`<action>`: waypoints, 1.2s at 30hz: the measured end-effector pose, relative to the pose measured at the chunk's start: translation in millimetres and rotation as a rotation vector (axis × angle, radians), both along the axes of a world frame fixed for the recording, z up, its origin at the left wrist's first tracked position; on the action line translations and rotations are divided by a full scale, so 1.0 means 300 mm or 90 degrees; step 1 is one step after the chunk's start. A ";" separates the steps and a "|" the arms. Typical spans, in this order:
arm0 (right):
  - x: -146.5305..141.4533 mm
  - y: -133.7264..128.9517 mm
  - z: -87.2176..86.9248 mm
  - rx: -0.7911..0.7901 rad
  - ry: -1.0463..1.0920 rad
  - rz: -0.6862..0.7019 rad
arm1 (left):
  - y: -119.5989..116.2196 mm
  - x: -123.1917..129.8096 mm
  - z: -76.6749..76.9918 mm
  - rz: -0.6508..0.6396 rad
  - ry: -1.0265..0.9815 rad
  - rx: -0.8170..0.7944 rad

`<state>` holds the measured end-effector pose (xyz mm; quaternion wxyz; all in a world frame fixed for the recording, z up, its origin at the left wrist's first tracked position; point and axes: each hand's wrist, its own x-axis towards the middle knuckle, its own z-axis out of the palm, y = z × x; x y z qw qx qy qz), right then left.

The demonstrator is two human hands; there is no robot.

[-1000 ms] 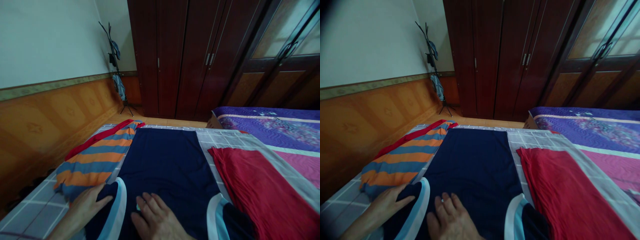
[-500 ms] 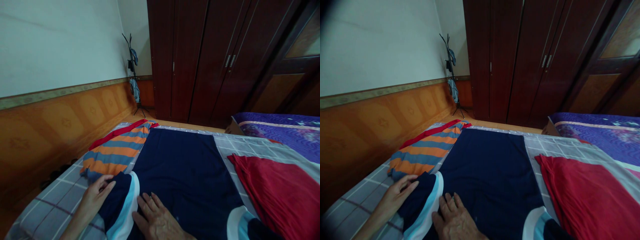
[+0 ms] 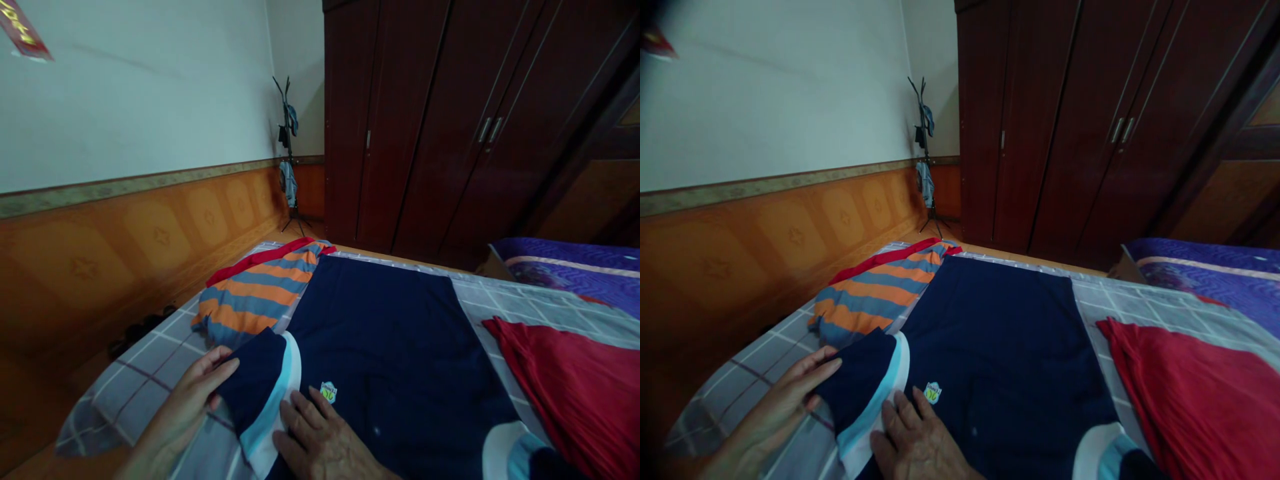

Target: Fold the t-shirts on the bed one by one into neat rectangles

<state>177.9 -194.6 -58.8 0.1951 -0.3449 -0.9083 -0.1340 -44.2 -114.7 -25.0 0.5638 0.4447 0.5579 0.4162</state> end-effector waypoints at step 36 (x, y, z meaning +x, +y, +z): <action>0.047 -0.043 0.067 0.020 0.061 -0.249 | 0.216 0.341 0.017 -0.540 0.511 0.463</action>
